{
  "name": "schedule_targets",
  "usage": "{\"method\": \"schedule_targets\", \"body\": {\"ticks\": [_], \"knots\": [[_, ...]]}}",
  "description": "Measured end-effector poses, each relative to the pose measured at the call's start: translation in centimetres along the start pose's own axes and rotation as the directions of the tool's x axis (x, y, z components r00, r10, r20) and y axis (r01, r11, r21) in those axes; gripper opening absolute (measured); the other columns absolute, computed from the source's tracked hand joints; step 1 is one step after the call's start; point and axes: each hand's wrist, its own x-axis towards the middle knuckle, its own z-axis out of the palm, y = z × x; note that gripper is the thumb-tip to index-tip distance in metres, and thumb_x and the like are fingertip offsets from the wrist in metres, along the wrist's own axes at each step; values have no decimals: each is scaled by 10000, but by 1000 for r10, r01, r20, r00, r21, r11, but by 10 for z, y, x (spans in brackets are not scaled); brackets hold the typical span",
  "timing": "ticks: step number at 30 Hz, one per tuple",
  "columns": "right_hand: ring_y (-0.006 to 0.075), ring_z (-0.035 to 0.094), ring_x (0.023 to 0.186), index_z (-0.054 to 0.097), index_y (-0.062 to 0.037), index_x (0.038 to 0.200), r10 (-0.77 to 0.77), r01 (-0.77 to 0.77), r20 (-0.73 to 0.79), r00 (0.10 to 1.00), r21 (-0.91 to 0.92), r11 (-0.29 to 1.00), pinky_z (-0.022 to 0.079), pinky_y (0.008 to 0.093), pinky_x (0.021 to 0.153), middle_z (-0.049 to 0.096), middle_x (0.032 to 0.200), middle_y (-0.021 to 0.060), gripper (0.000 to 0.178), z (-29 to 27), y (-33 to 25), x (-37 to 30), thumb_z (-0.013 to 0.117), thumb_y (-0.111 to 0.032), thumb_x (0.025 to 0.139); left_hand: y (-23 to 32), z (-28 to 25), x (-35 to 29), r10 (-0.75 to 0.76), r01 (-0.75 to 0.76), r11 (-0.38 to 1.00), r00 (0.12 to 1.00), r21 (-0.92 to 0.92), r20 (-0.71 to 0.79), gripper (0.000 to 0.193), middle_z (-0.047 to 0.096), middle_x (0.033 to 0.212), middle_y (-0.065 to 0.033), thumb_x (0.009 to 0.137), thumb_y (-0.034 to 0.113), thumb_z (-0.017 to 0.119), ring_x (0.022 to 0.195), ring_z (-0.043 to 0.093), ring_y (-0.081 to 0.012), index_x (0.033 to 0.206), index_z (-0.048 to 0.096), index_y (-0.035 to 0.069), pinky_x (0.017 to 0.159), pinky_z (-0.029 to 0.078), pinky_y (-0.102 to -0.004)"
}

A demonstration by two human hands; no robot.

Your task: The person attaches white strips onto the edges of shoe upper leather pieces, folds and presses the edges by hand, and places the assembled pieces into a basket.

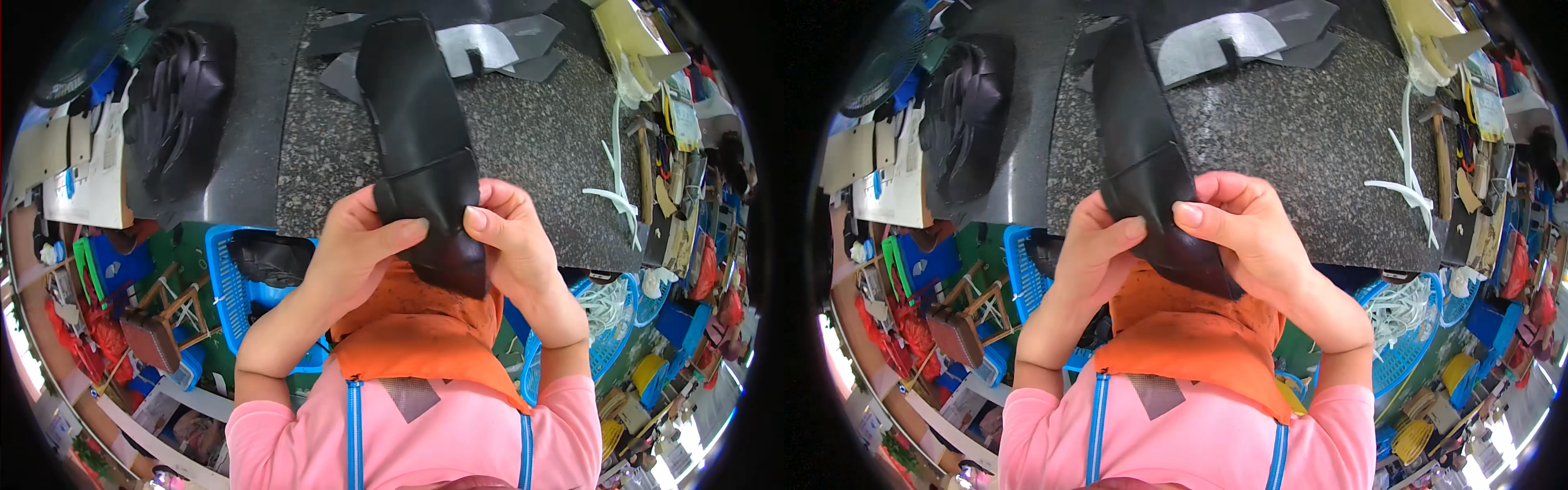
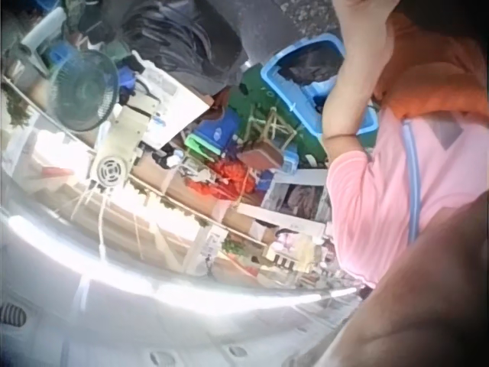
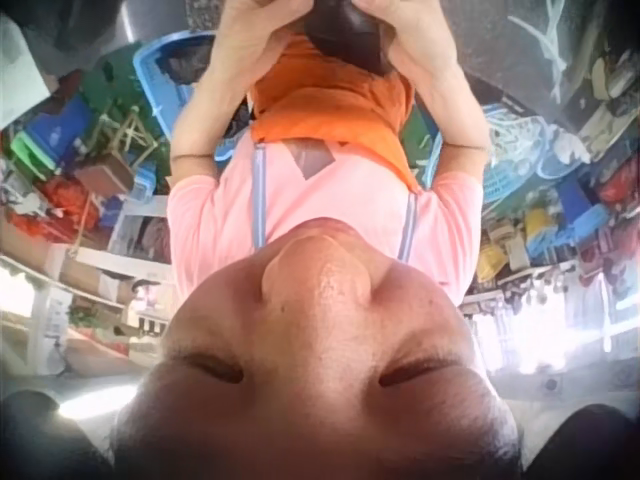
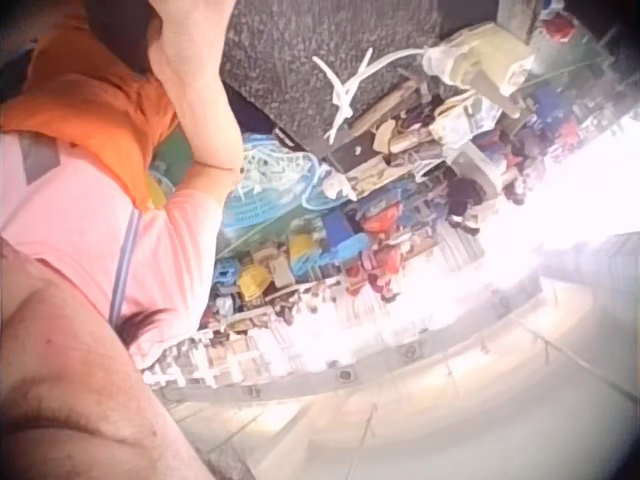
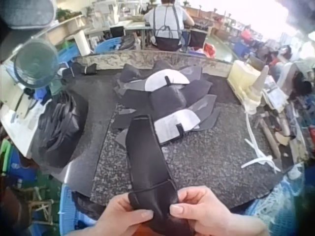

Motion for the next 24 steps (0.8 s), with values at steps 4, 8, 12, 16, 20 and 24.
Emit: {"method": "schedule_targets", "body": {"ticks": [4,8,12,16,20,24], "knots": [[160,686,893,674,55,1102,-130,135,39,991,-203,970,566,303,808,714,1007,109,216,-8,4,-4,687,-64,922,22,4,2,123,-139,969,989,204,86,397,672,1159,-66,853,-47,721,1063,636,-128,1227,599,4,932,523,-292],[141,674,935,701,35,1119,-390,342,73,918,-644,684,546,278,804,713,1054,93,190,-19,2,-1,626,-30,957,73,7,21,663,-355,298,745,886,75,529,623,991,1,778,-9,785,844,547,-65,1266,579,2,759,483,-224],[178,688,932,722,-35,1083,-465,279,96,880,-898,341,540,290,757,705,1082,89,179,-49,-11,-15,661,-32,915,152,-80,50,754,384,-643,471,663,459,713,631,1096,-189,772,221,824,973,617,-355,1383,496,58,827,495,-443],[304,675,897,698,-83,1125,-708,-58,116,696,-975,-216,542,377,772,674,1100,112,274,-92,-29,-38,635,-13,868,115,-55,84,602,5,-701,541,714,587,745,515,1393,-191,750,268,820,1276,480,-406,1400,511,77,1081,377,-476],[312,592,1066,689,-124,1115,-805,-597,69,589,-635,-491,494,426,906,587,1240,98,312,-128,-62,-54,565,-10,853,45,6,146,329,-340,-716,607,610,723,806,381,1522,-176,728,265,827,1396,354,-403,1446,479,153,1141,306,-497],[280,600,997,703,-94,945,-800,-366,207,563,-806,-466,461,423,911,674,980,83,177,-150,-77,-64,677,-39,778,36,10,192,338,-361,-699,594,617,730,739,527,1410,-156,747,198,812,1354,422,-383,1421,513,140,1114,353,-465]]}}
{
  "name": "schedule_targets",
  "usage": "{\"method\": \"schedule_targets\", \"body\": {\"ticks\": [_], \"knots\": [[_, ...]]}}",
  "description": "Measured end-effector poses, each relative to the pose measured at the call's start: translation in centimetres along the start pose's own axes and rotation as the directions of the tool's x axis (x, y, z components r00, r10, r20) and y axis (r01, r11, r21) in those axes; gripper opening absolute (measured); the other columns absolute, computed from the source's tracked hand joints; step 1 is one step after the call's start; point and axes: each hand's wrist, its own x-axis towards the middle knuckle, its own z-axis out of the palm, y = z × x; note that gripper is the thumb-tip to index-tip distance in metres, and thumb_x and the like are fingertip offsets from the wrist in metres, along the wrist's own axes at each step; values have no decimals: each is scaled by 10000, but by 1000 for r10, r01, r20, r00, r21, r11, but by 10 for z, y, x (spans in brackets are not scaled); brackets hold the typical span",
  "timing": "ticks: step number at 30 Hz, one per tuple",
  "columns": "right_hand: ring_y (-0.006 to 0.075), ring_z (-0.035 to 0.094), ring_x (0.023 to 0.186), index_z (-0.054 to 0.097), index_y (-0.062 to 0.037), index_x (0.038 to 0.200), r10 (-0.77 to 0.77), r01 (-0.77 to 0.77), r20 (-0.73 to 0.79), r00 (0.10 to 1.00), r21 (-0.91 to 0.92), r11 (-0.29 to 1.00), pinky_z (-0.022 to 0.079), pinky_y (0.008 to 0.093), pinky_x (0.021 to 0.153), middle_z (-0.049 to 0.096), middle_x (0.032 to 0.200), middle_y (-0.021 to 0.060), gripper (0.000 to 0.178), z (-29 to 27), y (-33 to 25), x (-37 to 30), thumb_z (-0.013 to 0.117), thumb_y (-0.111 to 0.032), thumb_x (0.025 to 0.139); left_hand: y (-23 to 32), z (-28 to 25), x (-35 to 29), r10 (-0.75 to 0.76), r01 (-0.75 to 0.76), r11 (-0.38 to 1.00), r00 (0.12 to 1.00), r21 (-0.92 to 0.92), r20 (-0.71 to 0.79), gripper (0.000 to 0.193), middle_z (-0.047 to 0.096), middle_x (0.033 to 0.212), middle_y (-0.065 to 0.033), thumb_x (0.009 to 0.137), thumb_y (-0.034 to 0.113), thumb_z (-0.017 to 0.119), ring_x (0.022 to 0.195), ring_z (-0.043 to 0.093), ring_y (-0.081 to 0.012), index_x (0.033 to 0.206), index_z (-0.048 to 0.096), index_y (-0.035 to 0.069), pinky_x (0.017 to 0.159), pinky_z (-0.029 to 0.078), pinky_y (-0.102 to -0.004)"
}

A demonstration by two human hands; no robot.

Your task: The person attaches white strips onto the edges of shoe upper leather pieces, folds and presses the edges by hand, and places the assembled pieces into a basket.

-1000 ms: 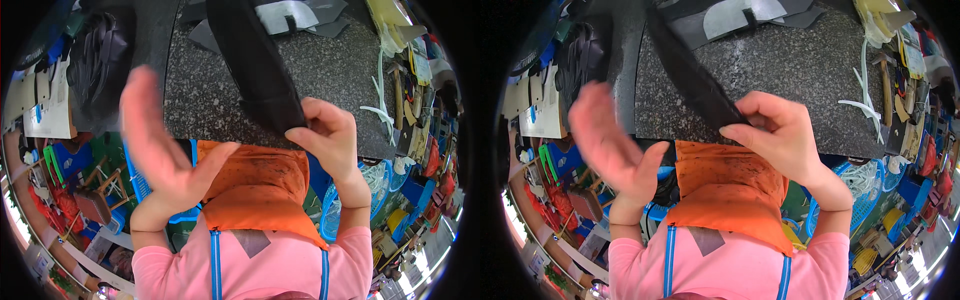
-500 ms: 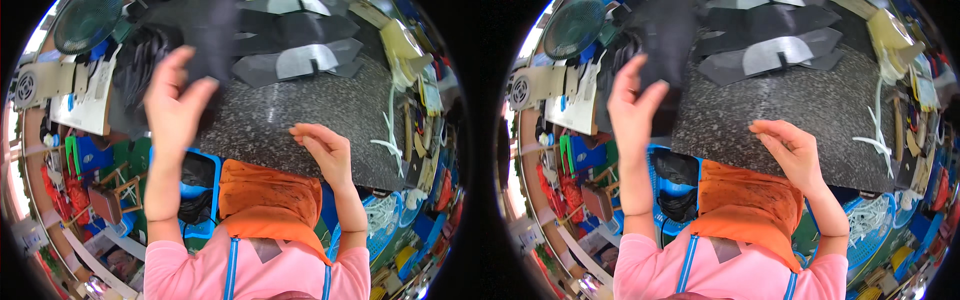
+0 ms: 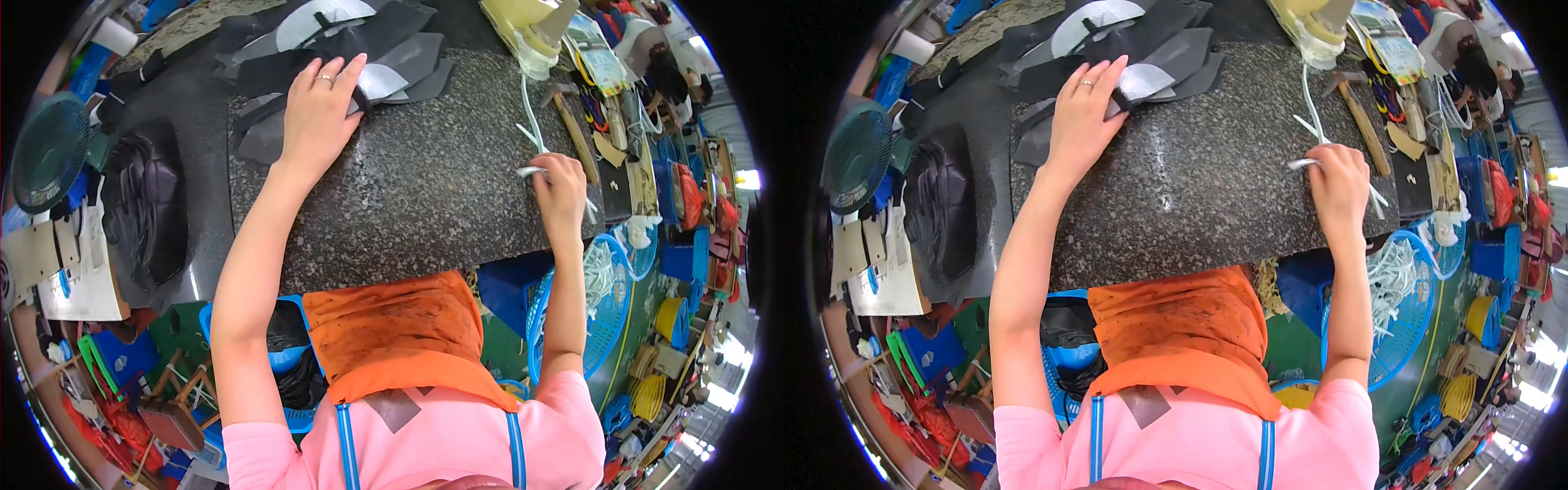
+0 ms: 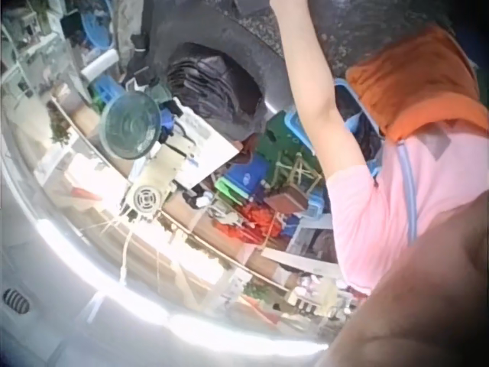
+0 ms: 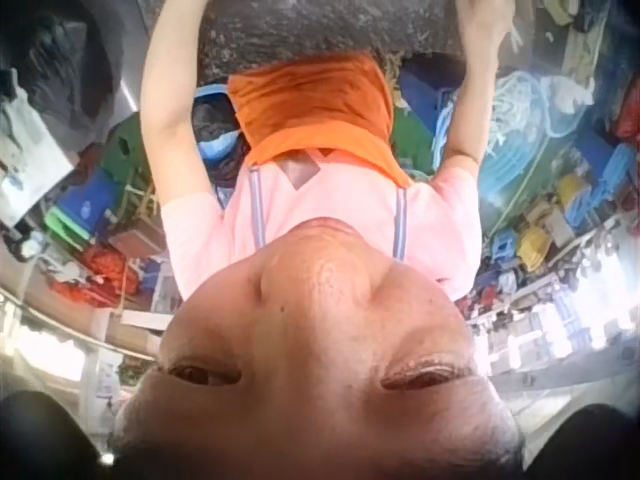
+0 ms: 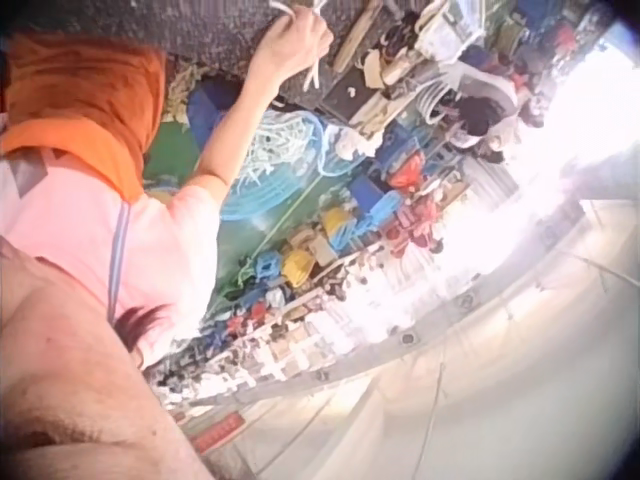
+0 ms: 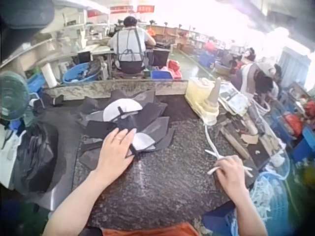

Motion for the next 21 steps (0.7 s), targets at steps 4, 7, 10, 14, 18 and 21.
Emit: {"method": "schedule_targets", "body": {"ticks": [4,7,10,14,18,21], "knots": [[144,645,931,707,-29,983,460,-285,-148,875,612,738,474,279,865,722,997,49,98,-8,21,0,649,-84,926,16,-44,1,-183,216,881,976,-421,116,577,658,1224,-133,758,62,750,1218,567,-328,1317,612,109,1041,442,-426],[105,631,877,714,9,1030,558,-233,-317,767,674,701,472,239,826,710,983,24,166,-21,19,13,616,-117,985,49,-71,-55,60,4,943,981,-333,184,567,665,1223,-118,737,26,738,1148,614,-332,1287,636,114,1004,474,-419],[109,639,841,713,-14,1033,382,-253,-100,919,594,764,497,259,779,713,960,52,150,-33,-35,21,648,-120,948,95,-78,-115,137,-20,930,945,-366,298,549,651,1188,-148,700,95,793,1097,609,-375,1232,656,113,976,485,-466],[267,645,659,689,-74,914,-449,173,240,861,692,701,509,353,584,644,765,78,116,-23,-114,7,723,-110,808,117,-104,-114,-223,382,686,921,-620,320,506,663,1038,-129,718,143,834,965,651,-316,1183,645,76,909,510,-416],[287,623,602,660,-91,848,-603,238,237,762,763,601,492,382,527,627,726,59,134,-21,-149,-5,757,-173,808,116,-117,-129,-324,407,544,908,-734,264,194,686,840,-86,793,32,783,753,664,-228,971,716,68,653,527,-310],[289,623,613,671,-76,836,-562,140,265,784,806,575,486,383,533,621,719,74,146,-12,-151,0,770,-178,802,101,-131,-143,-437,497,581,859,-645,268,123,702,830,-90,799,22,771,715,657,-233,902,721,65,619,526,-317]]}}
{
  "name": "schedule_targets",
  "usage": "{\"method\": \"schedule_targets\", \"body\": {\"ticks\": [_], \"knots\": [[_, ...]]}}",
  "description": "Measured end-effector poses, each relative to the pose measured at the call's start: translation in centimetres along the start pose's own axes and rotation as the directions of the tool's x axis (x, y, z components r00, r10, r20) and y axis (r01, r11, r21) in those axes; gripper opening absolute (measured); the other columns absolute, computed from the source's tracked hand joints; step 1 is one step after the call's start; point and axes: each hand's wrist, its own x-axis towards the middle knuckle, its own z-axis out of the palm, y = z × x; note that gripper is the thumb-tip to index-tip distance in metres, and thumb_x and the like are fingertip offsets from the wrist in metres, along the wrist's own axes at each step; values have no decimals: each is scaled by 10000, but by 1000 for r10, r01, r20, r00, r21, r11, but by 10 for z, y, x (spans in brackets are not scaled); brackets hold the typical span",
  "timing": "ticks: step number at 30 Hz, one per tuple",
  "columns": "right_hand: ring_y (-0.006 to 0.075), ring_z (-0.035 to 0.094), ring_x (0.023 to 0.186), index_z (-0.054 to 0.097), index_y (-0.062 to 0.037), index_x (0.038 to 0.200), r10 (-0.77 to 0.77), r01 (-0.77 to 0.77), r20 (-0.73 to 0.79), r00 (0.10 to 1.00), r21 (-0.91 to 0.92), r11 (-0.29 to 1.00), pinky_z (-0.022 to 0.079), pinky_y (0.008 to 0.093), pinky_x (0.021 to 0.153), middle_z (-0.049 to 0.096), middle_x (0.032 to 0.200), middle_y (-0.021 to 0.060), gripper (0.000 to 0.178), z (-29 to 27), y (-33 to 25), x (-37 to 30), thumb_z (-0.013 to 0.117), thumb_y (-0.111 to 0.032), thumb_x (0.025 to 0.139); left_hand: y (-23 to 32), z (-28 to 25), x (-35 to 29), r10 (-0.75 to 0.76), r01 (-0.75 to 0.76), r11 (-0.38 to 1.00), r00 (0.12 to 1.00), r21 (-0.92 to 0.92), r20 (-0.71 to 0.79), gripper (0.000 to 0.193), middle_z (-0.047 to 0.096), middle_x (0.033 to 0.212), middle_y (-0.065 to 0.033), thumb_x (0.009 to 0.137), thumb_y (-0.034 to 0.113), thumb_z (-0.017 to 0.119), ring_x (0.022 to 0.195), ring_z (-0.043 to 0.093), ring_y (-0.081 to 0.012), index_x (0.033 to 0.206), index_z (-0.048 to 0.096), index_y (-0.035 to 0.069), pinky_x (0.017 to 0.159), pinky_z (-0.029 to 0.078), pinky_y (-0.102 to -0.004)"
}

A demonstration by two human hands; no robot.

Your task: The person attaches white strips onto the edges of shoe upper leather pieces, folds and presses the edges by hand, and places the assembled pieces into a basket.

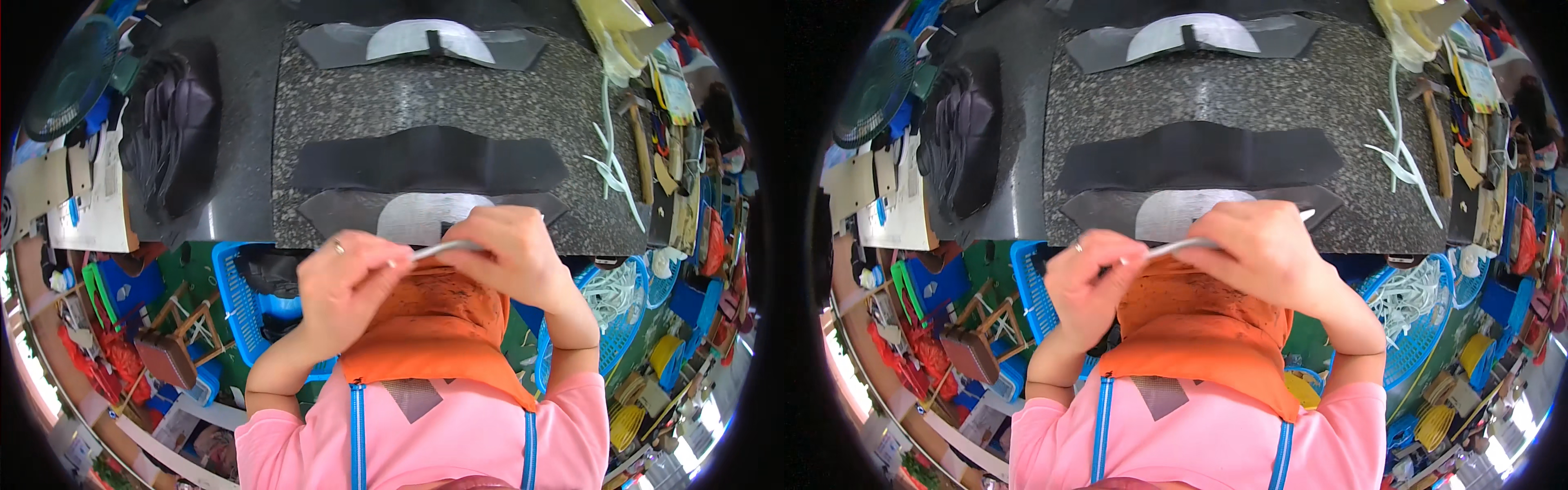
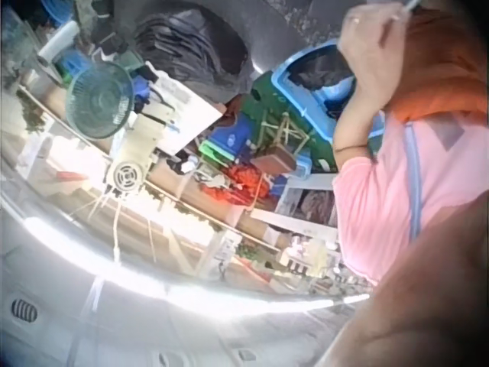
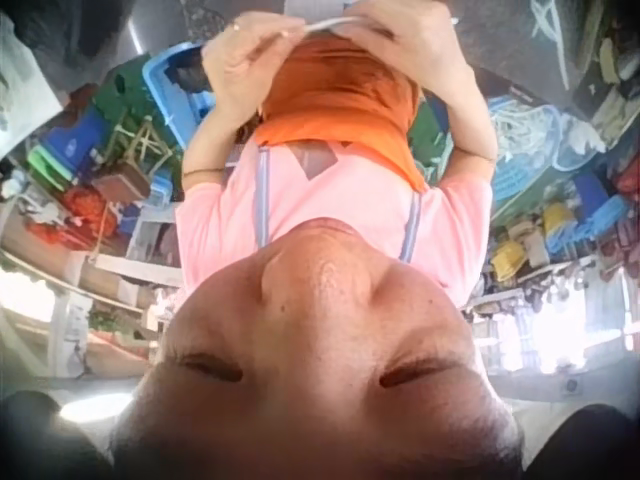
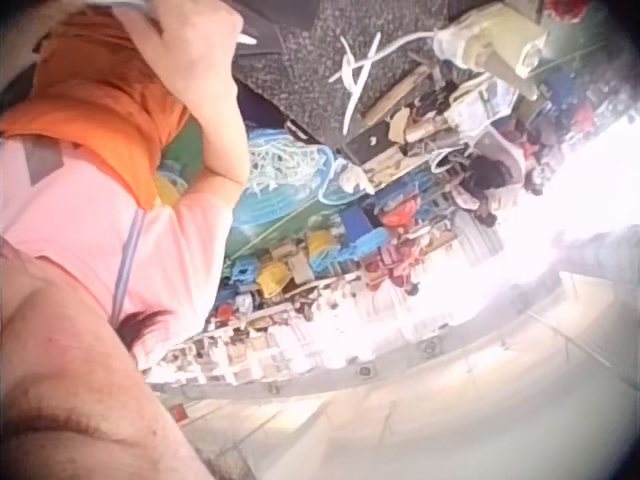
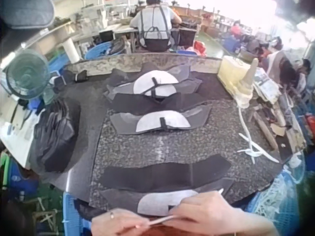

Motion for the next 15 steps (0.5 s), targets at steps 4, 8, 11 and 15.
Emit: {"method": "schedule_targets", "body": {"ticks": [4,8,11,15], "knots": [[294,627,648,672,-33,816,255,-254,-114,960,22,967,495,378,563,622,714,106,156,11,4,6,763,-159,818,-47,-8,16,82,4,906,980,424,-183,69,664,808,-81,806,8,749,812,619,-236,860,717,38,743,468,-333],[295,632,654,647,-29,787,307,-311,-65,949,-62,948,499,387,587,629,714,104,185,11,1,13,729,-179,856,-63,-2,17,76,14,894,980,448,-182,119,644,852,-65,783,83,783,885,600,-253,867,700,66,809,427,-362],[296,631,644,634,-30,783,337,-340,-55,940,-88,936,497,391,583,628,707,102,198,11,2,14,721,-189,862,-58,-11,29,4,131,724,981,678,-195,319,588,1073,-69,751,173,820,1062,546,-282,998,630,106,918,377,-403],[235,626,625,646,12,810,421,-421,-14,907,-44,906,484,327,542,627,715,109,160,10,0,13,722,-119,864,-60,-22,10,268,-71,731,945,679,-190,466,543,1176,-110,751,86,793,1090,546,-319,1195,651,74,976,411,-444]]}}
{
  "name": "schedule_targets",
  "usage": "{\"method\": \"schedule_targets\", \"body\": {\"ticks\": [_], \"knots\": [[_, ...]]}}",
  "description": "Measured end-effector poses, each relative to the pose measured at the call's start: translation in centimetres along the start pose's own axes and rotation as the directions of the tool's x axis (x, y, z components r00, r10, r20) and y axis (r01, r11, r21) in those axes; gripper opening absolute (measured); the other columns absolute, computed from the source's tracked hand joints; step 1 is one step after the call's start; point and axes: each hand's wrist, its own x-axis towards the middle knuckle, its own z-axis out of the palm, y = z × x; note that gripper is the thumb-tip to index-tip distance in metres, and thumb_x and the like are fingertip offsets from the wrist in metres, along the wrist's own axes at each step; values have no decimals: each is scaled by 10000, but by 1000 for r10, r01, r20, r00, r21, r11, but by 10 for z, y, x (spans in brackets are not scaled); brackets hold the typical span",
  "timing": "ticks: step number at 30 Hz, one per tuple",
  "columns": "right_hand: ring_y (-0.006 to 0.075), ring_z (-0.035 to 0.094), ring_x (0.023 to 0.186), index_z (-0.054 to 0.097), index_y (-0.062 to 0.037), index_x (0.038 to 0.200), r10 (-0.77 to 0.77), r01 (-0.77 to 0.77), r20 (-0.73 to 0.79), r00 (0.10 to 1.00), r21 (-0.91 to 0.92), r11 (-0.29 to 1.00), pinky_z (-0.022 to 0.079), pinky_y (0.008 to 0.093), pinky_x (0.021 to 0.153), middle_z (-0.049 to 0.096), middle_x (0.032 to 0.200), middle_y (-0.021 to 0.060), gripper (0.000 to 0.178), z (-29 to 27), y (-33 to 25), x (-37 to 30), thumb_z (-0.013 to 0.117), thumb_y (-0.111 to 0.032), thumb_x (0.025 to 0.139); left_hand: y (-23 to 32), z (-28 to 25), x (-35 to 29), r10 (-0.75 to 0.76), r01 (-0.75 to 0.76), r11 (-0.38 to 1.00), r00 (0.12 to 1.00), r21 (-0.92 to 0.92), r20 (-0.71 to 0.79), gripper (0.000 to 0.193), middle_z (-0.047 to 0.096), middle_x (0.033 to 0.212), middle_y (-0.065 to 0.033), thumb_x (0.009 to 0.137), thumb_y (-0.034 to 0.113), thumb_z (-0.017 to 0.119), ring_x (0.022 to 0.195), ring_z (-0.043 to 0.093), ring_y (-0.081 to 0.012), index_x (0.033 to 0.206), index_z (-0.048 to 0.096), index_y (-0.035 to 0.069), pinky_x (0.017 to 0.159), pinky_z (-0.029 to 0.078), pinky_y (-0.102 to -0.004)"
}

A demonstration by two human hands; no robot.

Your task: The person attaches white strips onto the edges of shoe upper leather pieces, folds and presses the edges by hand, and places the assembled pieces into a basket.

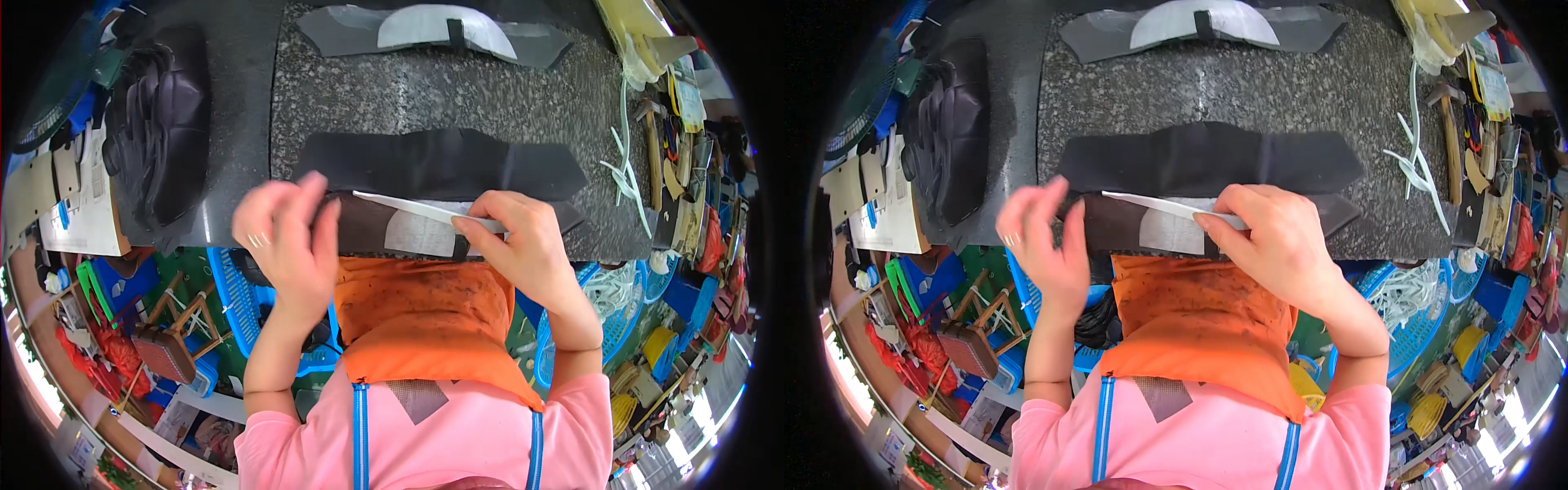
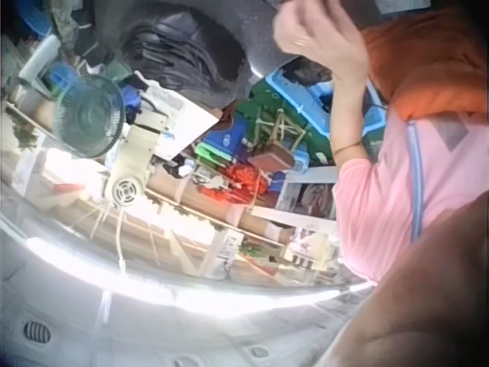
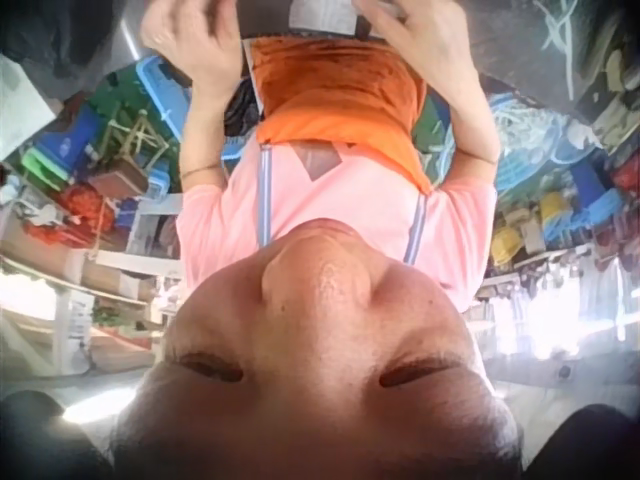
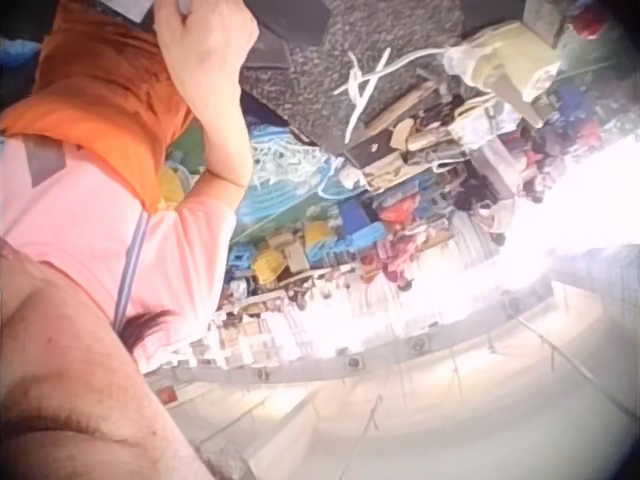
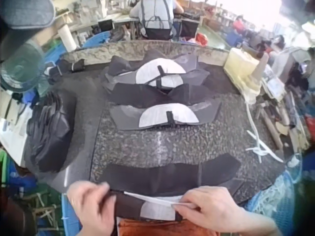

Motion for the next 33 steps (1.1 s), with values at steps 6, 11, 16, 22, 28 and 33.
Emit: {"method": "schedule_targets", "body": {"ticks": [6,11,16,22,28,33], "knots": [[322,647,656,643,-34,801,137,-140,36,990,84,987,499,401,584,632,704,124,202,-11,2,7,722,-210,860,11,11,-20,215,-197,976,917,-86,337,590,537,1317,-124,743,162,783,1273,494,-350,1290,618,18,1046,425,-488],[345,660,699,644,-37,777,63,-67,-25,998,-284,956,507,428,605,667,765,126,262,-11,11,9,700,-273,872,44,9,2,252,-230,967,916,-107,311,591,514,1401,-133,726,174,786,1288,491,-340,1271,616,22,1050,410,-529],[312,662,703,679,-24,815,93,-99,-51,994,-121,988,509,397,600,666,811,125,205,-28,20,-12,695,-219,875,49,41,-9,431,-308,859,867,-409,252,565,628,1264,-138,669,134,810,1178,592,-332,1195,651,2,974,523,-449],[285,642,667,697,-44,838,209,-243,-179,962,-199,949,494,380,601,634,750,90,159,-36,37,-27,700,-200,866,61,42,-1,425,-336,884,866,-325,263,592,615,1228,-125,687,220,810,1132,587,-307,1228,653,37,966,488,-449],[300,644,676,637,-70,748,157,-227,-205,966,-381,896,494,407,598,637,730,79,278,-29,38,-23,712,-312,862,79,48,16,395,-350,918,834,-185,384,647,537,1169,-103,674,357,815,1080,517,-273,1265,650,149,937,407,-436],[318,634,664,571,-66,683,182,-239,-165,969,-462,854,474,426,586,611,665,86,470,-47,56,-13,779,-481,752,57,46,12,492,-418,866,805,-273,331,584,589,1146,-109,663,329,793,1012,574,-277,1162,639,69,932,408,-440]]}}
